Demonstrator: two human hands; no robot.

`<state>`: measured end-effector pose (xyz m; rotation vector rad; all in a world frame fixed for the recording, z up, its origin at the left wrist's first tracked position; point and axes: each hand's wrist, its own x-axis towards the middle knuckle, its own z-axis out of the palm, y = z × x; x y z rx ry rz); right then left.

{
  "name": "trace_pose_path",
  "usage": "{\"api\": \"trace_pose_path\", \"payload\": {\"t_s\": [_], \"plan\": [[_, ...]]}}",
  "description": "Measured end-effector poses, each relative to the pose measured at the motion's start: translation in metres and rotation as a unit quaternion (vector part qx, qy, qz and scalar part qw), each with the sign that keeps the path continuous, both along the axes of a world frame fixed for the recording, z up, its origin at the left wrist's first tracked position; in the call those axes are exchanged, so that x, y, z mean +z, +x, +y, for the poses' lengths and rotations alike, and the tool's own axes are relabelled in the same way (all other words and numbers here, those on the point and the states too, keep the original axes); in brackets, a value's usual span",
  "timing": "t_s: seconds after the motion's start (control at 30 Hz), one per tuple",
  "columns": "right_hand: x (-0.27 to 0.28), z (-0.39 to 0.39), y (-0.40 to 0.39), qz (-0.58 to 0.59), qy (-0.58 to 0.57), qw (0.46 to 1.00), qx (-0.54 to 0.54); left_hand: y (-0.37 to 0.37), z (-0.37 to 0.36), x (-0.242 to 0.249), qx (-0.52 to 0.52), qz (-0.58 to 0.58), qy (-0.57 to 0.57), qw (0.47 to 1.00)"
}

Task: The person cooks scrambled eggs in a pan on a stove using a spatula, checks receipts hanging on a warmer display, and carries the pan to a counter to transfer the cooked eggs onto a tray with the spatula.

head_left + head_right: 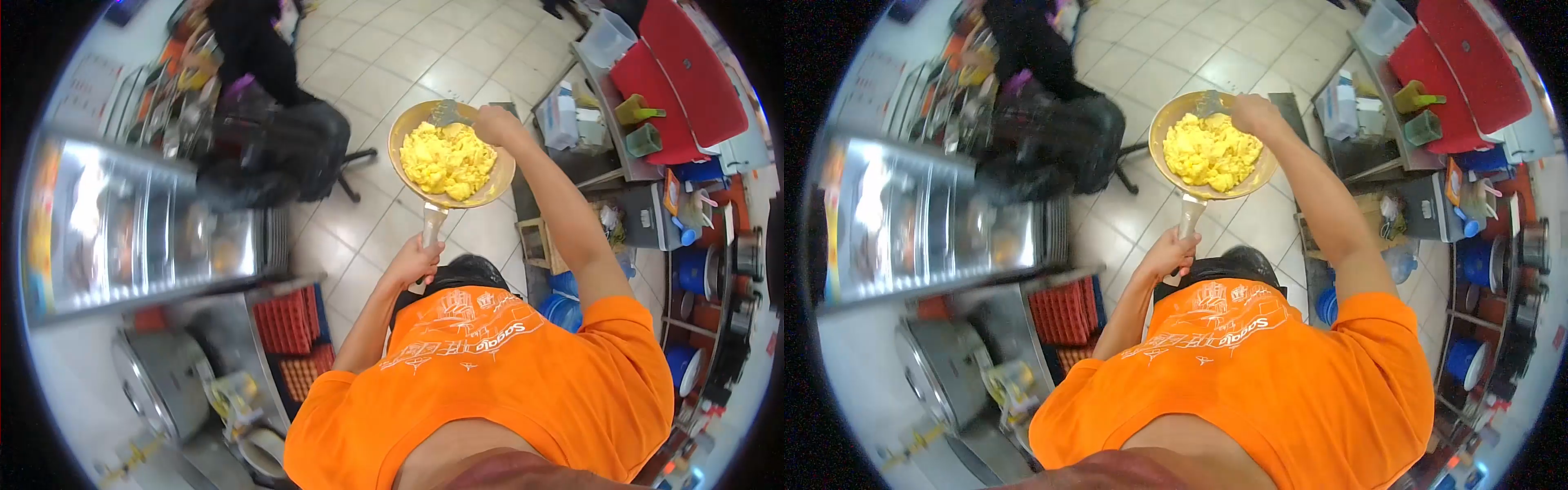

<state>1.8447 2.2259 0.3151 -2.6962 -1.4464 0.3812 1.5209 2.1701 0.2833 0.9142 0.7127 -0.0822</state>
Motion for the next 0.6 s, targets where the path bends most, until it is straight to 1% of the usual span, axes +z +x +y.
{"api": "trace_pose_path", "payload": {"t_s": [0.03,0.07,0.13,0.17,0.2,0.23,0.27,0.3,0.37,0.4,0.5,0.53,0.6], "plan": [[0.013,0.011,0.037,0.017,-0.003,1.0,-0.005,0.025,0.029,-0.002,-0.015,-0.007,0.011,1.0],[0.022,0.011,0.054,0.012,-0.002,1.0,-0.023,0.031,0.049,-0.007,-0.03,-0.017,0.022,0.999],[0.063,0.036,0.122,0.102,-0.138,0.985,0.027,0.087,0.107,-0.003,-0.078,-0.018,0.047,0.996],[0.083,0.043,0.144,0.137,-0.122,0.983,-0.013,0.114,0.133,-0.002,-0.091,-0.017,0.05,0.994],[0.075,0.054,0.181,0.134,-0.112,0.984,-0.027,0.141,0.159,-0.002,-0.102,-0.016,0.054,0.993],[0.062,0.063,0.224,0.088,-0.032,0.995,0.042,0.168,0.184,-0.004,-0.106,-0.016,0.047,0.993],[0.056,0.073,0.267,0.035,0.043,0.992,0.11,0.2,0.211,-0.005,-0.12,-0.017,0.051,0.991],[0.05,0.076,0.283,0.068,-0.008,0.996,0.052,0.212,0.213,-0.007,-0.135,-0.007,0.046,0.99],[0.066,0.114,0.348,0.101,-0.051,0.993,0.042,0.29,0.261,-0.02,-0.185,0.008,0.115,0.976],[0.064,0.133,0.388,0.105,-0.041,0.993,0.033,0.332,0.278,-0.014,-0.14,0.0,0.048,0.989],[0.034,0.177,0.484,0.126,-0.047,0.991,-0.003,0.438,0.339,-0.004,-0.177,0.014,0.028,0.984],[0.054,0.136,0.402,0.091,-0.029,0.995,-0.006,0.36,0.305,0.003,-0.177,-0.014,0.038,0.983],[0.055,0.139,0.425,0.082,-0.011,0.997,-0.007,0.391,0.326,0.009,-0.185,-0.029,0.037,0.982]]}}
